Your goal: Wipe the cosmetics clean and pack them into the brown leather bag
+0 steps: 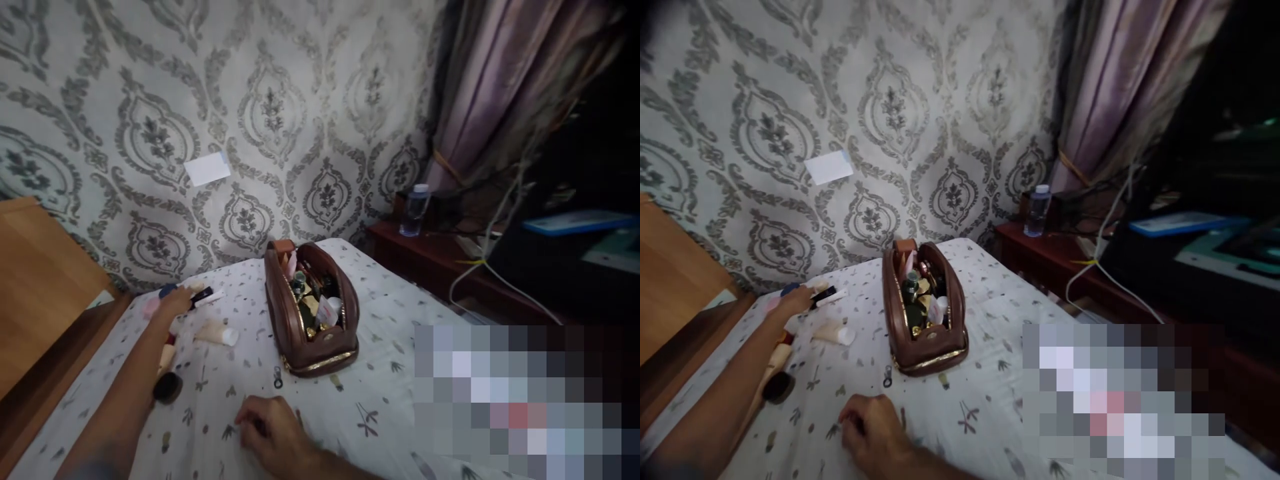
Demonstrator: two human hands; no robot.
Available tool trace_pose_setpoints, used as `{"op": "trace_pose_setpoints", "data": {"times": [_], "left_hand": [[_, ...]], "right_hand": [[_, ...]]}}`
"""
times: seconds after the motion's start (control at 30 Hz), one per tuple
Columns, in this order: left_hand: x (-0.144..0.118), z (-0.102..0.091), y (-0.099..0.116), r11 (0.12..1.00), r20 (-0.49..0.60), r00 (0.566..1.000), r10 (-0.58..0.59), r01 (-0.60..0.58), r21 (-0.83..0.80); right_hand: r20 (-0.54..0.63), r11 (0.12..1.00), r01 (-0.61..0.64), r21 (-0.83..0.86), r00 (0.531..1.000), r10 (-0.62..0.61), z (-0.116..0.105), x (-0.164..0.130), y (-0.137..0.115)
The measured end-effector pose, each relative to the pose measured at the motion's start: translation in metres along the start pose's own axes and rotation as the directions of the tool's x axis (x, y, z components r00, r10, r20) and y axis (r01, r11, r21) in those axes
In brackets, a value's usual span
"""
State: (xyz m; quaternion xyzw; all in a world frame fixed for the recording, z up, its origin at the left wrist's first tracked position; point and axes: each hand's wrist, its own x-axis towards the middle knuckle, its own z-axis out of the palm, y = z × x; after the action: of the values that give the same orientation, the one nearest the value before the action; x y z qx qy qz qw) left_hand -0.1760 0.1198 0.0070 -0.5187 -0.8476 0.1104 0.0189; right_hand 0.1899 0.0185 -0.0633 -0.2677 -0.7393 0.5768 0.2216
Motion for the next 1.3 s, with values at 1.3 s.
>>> {"op": "trace_pose_setpoints", "data": {"times": [1.3], "left_hand": [[-0.290, 0.031, 0.162, 0.811, -0.554, 0.806, 0.207, -0.458, -0.363]], "right_hand": [[0.063, 0.936, 0.196, 0.292, 0.973, -0.224, -0.020, -0.003, 0.010]]}}
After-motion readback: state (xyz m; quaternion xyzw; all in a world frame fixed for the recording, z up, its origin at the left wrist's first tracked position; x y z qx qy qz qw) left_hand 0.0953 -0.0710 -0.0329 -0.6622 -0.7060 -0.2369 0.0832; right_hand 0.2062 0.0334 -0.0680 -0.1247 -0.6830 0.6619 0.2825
